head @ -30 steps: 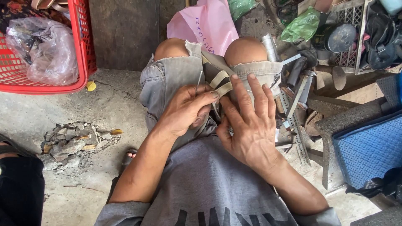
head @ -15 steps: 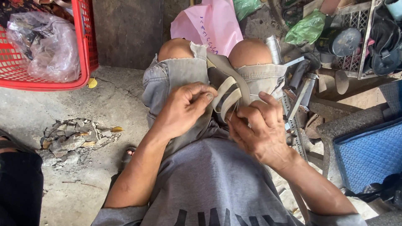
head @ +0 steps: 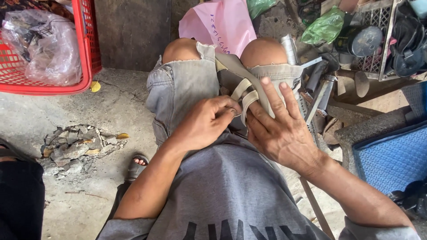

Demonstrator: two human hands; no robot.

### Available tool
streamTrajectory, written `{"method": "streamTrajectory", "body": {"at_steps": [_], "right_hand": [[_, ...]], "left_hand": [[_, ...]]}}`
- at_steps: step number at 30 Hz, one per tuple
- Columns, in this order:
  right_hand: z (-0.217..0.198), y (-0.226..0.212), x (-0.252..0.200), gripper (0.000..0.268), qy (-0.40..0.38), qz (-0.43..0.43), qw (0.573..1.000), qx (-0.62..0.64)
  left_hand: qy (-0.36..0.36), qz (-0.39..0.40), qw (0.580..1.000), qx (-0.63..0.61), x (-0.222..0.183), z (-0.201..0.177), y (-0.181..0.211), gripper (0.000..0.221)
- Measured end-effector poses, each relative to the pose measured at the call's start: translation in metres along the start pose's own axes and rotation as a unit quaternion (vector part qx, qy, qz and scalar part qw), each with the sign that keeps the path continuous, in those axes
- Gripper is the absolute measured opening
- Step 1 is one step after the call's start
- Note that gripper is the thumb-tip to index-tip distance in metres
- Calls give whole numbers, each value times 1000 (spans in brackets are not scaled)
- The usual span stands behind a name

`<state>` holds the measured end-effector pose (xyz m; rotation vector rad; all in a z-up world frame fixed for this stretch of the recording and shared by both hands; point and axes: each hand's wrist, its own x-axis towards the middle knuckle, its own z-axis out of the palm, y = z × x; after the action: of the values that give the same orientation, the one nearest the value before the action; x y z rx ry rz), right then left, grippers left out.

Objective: Repairing a sandal by sewing the strap with a needle and thread and finishing the thread end with a lighter.

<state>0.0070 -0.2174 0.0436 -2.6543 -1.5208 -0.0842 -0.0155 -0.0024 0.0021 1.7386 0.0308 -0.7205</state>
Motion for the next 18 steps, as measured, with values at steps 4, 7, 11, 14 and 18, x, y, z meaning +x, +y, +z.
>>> {"method": "streamTrajectory", "body": {"at_steps": [4, 7, 11, 14, 18], "right_hand": [[3, 4, 4, 27, 16, 11, 1000, 6], [0, 1, 3, 26, 86, 25, 996, 20], [15, -27, -34, 49, 143, 114, 979, 89], [17, -62, -33, 44, 156, 105, 968, 165], [44, -78, -33, 29, 221, 181, 939, 192]], "left_hand": [[-29, -27, 992, -123, -6, -11, 7, 15], [38, 36, 993, -108, -19, -22, 0, 13], [45, 75, 980, -181, -40, -11, -20, 21], [-27, -19, 970, -242, -38, 11, 2, 29], [61, 3, 920, -388, -22, 40, -18, 20]]}}
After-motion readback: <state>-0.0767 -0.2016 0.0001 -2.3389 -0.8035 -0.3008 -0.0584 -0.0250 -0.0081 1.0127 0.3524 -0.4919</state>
